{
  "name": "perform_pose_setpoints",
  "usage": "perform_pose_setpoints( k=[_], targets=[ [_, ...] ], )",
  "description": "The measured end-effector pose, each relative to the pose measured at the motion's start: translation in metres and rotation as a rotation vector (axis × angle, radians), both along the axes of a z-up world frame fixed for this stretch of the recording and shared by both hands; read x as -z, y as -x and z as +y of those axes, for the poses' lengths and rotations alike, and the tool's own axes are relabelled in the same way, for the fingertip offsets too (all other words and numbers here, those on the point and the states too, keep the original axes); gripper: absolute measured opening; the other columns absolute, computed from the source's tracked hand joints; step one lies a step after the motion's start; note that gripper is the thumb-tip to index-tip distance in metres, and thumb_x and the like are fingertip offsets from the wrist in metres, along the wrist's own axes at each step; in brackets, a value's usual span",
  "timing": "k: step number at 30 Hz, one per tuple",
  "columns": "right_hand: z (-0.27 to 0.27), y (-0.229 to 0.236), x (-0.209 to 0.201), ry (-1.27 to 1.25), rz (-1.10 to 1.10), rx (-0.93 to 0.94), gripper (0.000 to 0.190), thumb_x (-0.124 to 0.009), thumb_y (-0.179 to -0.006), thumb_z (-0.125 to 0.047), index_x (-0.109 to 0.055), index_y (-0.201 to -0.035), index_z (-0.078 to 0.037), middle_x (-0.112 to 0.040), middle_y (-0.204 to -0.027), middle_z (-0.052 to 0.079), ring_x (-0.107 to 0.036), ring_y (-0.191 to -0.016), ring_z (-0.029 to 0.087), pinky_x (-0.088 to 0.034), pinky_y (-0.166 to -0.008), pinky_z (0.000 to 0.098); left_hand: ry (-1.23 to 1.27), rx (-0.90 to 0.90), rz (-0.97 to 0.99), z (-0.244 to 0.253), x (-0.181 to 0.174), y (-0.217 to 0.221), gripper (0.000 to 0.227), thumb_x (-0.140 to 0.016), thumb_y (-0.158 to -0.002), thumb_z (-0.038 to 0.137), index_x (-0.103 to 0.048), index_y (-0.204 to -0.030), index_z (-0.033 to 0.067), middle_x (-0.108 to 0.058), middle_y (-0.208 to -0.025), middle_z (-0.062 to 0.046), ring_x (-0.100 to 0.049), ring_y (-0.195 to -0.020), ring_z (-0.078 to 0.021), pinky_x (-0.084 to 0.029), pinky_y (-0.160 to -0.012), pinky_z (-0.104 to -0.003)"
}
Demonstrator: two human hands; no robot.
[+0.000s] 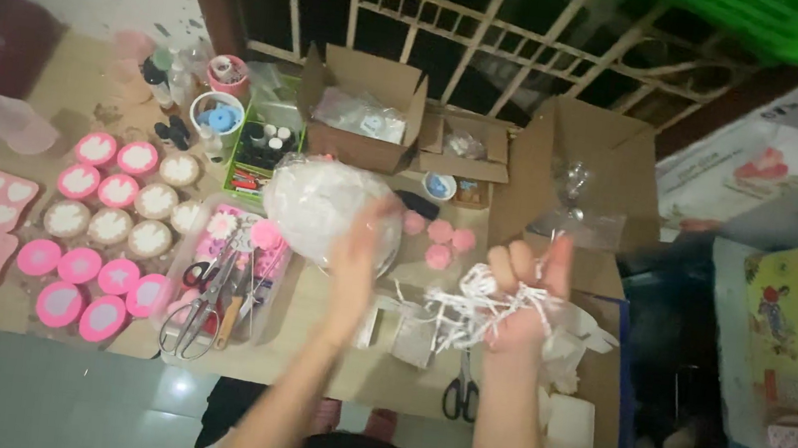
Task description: The person assembles small white boxes, places a pink item inside a box with tissue paper or shredded material, and closes the box, repeating the process with another item.
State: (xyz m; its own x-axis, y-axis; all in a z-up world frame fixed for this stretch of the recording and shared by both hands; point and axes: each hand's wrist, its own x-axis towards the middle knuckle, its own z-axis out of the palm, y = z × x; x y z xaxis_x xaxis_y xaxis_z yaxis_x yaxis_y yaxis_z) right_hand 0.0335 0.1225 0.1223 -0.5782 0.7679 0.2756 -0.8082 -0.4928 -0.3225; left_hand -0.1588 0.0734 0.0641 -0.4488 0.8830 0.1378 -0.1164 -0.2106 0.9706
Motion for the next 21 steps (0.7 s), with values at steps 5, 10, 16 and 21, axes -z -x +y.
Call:
perform_pose_setpoints(
  k=[5,10,16,21],
  targets=[
    [-0.019,-0.002,0.043,-0.267,-0.743,0.51,0.036,-0.054,-0.107,-0.036,-0.059,-0.088,-0.005,-0.059,-0.087,0.007,-0.058,-0.083,0.02,-0.048,-0.076,0.0341,0.072,0.368,-1.213,-0.023,-0.007,-0.1,0.051,-0.04,-0.102,0.047,-0.061,-0.134,0.0136,-0.067,-0.133,-0.005,-0.065,-0.121,-0.0204,-0.048,-0.106,-0.04],
    [-0.067,-0.016,0.042,-1.028,-1.543,0.932,0.01,-0.063,-0.101,-0.005,-0.067,-0.105,0.003,-0.065,-0.125,0.015,-0.063,-0.114,0.028,-0.051,-0.099,0.039,-0.221,0.483,-1.425,0.008,0.148,-0.154,0.029,-0.053,-0.119,0.037,-0.063,-0.12,0.0098,-0.068,-0.11,-0.008,-0.068,-0.101,-0.0229,-0.057,-0.085,-0.039],
    [-0.091,-0.057,0.078,-0.712,-1.494,1.228,0.03,-0.074,-0.084,0.003,-0.066,-0.113,0.002,-0.07,-0.129,0.013,-0.069,-0.109,0.026,-0.056,-0.097,0.036,0.137,0.069,-1.268,0.056,0.219,-0.21,0.032,-0.057,-0.106,0.038,-0.064,-0.092,0.0101,-0.06,-0.078,-0.005,-0.06,-0.067,-0.0201,-0.052,-0.053,-0.036],
    [-0.094,-0.064,0.049,-0.789,-1.359,1.155,0.045,-0.06,-0.103,-0.016,-0.054,-0.143,0.004,-0.041,-0.155,0.027,-0.049,-0.14,0.039,-0.041,-0.118,0.0419,0.055,0.492,-0.87,0.036,0.152,-0.213,0.021,-0.058,-0.108,0.019,-0.064,-0.123,0.0057,-0.067,-0.107,-0.006,-0.064,-0.093,-0.0186,-0.054,-0.08,-0.035]
  ],
)
